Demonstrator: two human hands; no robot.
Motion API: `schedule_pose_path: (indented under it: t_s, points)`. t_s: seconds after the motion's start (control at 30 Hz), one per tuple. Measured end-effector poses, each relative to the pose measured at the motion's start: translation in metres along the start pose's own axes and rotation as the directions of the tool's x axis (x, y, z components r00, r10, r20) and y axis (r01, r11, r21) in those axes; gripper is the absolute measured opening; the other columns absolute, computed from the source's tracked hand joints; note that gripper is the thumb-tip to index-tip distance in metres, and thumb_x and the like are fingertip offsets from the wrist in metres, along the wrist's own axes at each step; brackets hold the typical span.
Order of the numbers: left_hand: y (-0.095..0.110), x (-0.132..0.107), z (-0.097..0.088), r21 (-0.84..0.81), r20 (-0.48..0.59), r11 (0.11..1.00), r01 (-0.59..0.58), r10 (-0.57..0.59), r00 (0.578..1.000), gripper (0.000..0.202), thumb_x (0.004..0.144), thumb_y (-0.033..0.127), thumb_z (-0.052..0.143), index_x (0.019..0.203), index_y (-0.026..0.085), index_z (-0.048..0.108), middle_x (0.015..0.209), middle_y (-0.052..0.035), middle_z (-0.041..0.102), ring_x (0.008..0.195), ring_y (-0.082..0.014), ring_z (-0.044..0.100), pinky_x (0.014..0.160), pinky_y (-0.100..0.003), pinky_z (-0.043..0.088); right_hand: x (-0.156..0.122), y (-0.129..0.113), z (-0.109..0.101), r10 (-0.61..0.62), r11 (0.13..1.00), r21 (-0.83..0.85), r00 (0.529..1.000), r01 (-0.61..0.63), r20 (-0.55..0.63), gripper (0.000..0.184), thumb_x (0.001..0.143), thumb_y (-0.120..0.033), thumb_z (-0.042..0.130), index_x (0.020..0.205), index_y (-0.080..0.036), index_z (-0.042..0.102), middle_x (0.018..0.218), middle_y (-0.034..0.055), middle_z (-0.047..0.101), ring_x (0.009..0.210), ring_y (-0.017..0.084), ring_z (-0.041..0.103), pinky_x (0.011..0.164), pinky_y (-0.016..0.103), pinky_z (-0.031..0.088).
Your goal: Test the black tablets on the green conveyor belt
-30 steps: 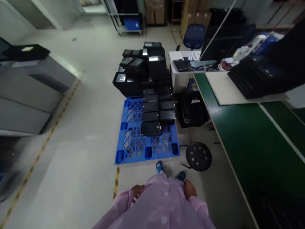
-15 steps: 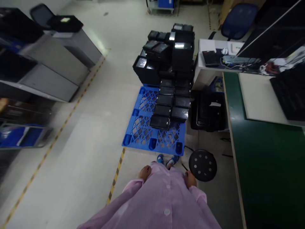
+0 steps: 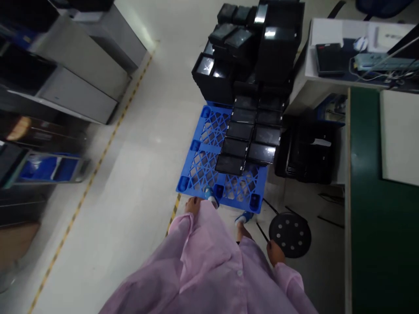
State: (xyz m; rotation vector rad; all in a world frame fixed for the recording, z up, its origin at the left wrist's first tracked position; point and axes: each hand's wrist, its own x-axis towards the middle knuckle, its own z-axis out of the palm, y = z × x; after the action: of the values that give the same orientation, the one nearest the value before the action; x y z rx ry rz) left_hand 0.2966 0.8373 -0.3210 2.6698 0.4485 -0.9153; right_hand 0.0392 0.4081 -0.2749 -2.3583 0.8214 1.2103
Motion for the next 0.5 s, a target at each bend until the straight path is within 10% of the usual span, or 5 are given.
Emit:
schedule_pose_path:
  t_s: [0.23, 0.5]
  points:
    - [-0.011, 0.096, -0.013, 0.082, 0.218, 0.995, -0.048, 0.029, 0.976, 0.037, 0.092, 0.037, 0.057, 0.114, 0.011, 0.073, 0.121, -0.0144, 0.071, 0.115, -0.0327, 0.066, 0.096, -0.034, 0.047, -0.005, -0.083, -0.005, 0.055, 0.996, -0.071, 0.998, -0.053, 0.028, 0.032, 0.097, -0.015, 0.048, 0.109, -0.023, 0.077, 0.109, 0.0110, 0.078, 0.102, 0.023, 0.076, 0.080, 0.027, 0.051]
    - [0.001, 0.147, -0.045, 0.129, 0.353, 0.967, -0.218, 0.160, 0.922, 0.030, 0.087, 0.029, 0.056, 0.109, 0.020, 0.075, 0.127, -0.0133, 0.070, 0.124, -0.0309, 0.063, 0.106, -0.037, 0.045, 0.037, -0.224, -0.071, -0.061, 0.975, -0.218, 0.996, 0.047, -0.062, 0.042, 0.094, -0.012, 0.045, 0.125, -0.017, 0.072, 0.135, 0.0167, 0.068, 0.131, 0.029, 0.059, 0.110, 0.038, 0.039]
